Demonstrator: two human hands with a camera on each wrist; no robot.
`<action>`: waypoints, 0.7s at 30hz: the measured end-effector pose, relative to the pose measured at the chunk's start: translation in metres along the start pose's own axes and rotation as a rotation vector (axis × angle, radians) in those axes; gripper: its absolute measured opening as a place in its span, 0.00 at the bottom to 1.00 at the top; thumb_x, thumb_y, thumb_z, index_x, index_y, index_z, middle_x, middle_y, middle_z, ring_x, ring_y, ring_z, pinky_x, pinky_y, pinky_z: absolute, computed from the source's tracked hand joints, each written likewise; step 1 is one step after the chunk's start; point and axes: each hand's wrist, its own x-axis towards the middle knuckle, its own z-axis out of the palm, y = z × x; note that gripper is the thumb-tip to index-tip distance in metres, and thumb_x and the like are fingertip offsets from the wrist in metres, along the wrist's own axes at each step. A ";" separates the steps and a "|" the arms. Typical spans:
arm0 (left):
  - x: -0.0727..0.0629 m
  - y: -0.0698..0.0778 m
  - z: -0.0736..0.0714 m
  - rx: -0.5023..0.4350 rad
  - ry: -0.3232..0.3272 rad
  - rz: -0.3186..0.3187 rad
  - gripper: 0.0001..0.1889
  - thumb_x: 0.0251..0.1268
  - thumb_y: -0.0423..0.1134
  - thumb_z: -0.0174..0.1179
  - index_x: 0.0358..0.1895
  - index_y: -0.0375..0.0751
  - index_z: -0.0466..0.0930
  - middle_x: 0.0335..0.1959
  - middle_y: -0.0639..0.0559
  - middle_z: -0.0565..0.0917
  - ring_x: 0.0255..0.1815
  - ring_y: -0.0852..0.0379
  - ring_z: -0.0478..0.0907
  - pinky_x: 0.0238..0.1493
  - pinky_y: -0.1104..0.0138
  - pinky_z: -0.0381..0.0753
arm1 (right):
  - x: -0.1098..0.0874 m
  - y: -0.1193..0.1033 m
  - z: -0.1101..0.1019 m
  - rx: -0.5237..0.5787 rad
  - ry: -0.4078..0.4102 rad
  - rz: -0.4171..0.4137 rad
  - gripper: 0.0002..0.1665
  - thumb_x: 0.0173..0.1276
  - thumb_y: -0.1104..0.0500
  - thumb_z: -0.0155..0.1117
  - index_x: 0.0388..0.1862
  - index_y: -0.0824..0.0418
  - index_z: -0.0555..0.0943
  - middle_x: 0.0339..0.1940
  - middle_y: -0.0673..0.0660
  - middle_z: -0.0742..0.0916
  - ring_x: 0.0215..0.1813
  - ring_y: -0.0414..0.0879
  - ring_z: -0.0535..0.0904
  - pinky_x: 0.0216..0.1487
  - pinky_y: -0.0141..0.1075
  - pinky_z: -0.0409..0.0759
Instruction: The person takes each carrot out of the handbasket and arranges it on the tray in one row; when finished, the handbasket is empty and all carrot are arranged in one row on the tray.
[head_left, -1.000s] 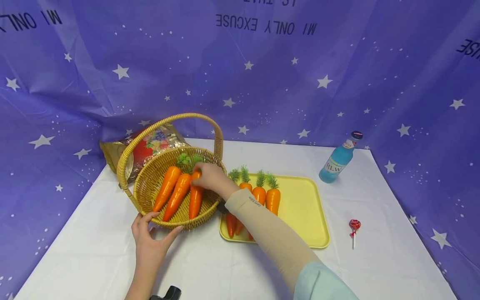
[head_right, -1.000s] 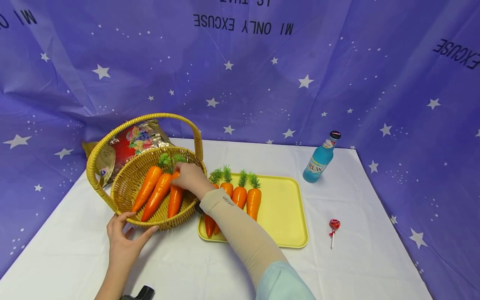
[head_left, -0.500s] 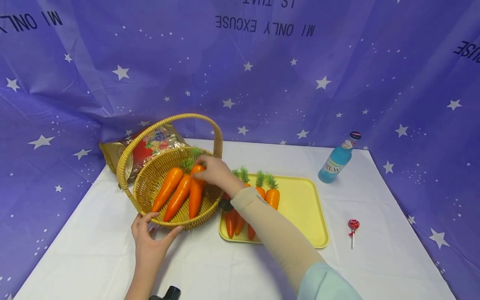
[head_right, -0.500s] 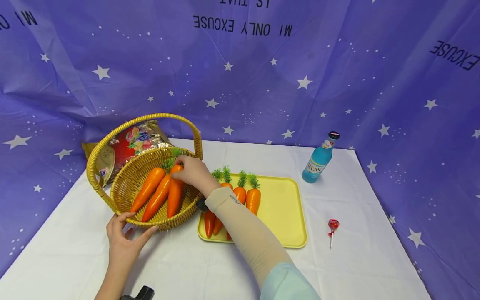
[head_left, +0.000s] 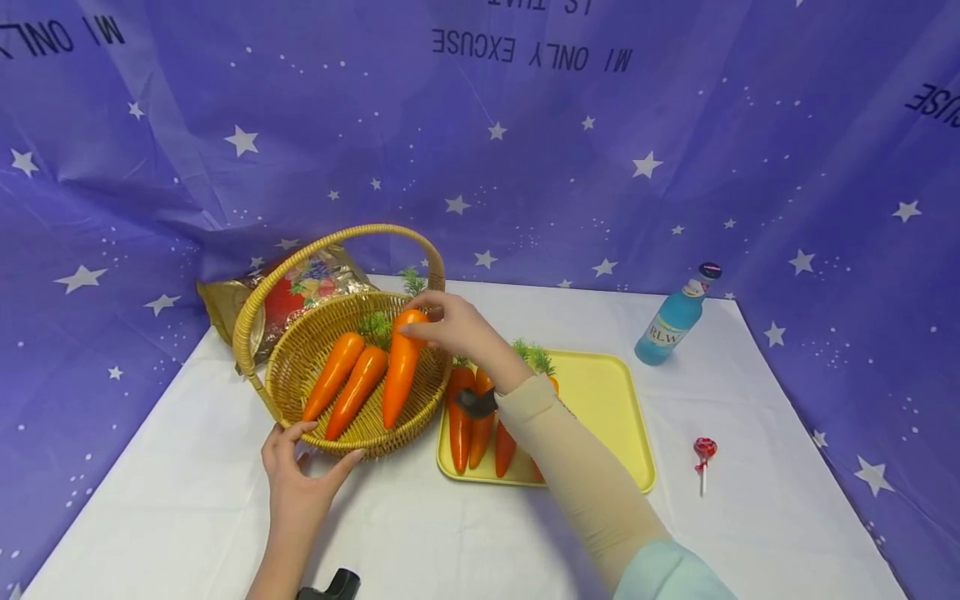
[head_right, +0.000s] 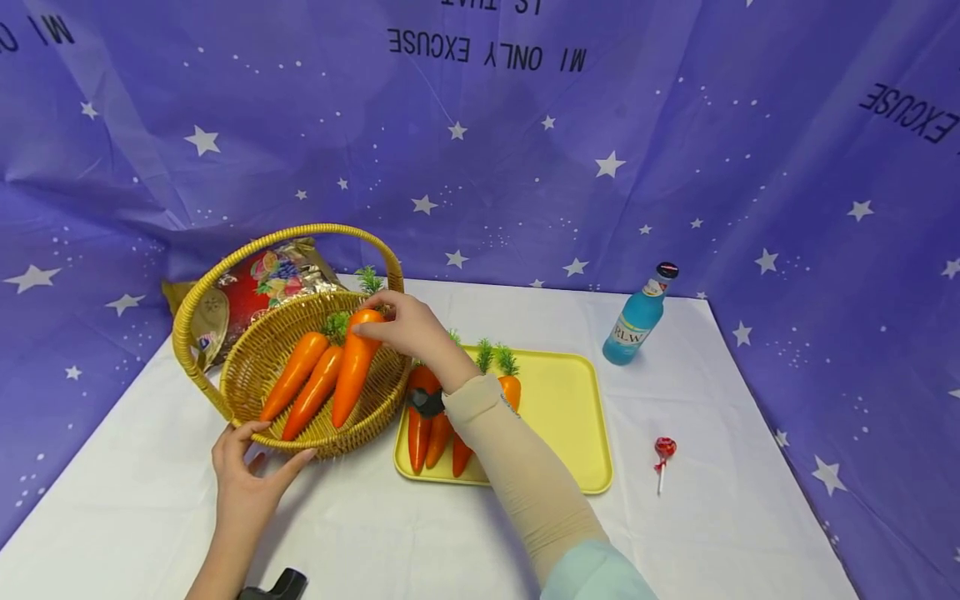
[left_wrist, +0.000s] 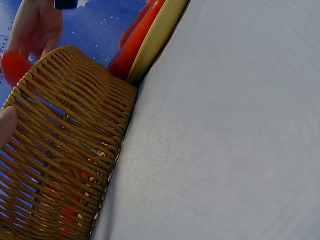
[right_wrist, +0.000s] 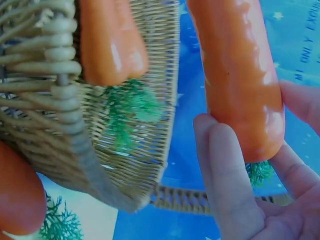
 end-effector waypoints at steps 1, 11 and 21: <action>0.000 0.000 0.000 0.002 0.000 0.000 0.38 0.47 0.39 0.77 0.60 0.38 0.63 0.73 0.40 0.41 0.70 0.37 0.51 0.66 0.45 0.63 | -0.004 -0.001 -0.003 0.019 -0.005 -0.001 0.21 0.63 0.50 0.70 0.54 0.50 0.79 0.47 0.54 0.82 0.43 0.47 0.81 0.39 0.38 0.85; 0.000 0.002 -0.001 0.010 -0.003 -0.001 0.38 0.47 0.39 0.77 0.60 0.38 0.63 0.74 0.38 0.40 0.74 0.38 0.44 0.66 0.44 0.63 | -0.047 0.001 -0.038 0.194 -0.016 -0.015 0.20 0.64 0.53 0.69 0.54 0.53 0.80 0.49 0.61 0.81 0.45 0.53 0.82 0.47 0.45 0.84; 0.000 0.002 0.000 0.014 -0.006 -0.009 0.39 0.47 0.40 0.77 0.61 0.38 0.63 0.74 0.39 0.40 0.73 0.37 0.46 0.65 0.43 0.63 | -0.090 0.023 -0.086 0.096 0.077 -0.034 0.20 0.66 0.55 0.67 0.56 0.56 0.79 0.49 0.61 0.81 0.48 0.54 0.80 0.47 0.46 0.84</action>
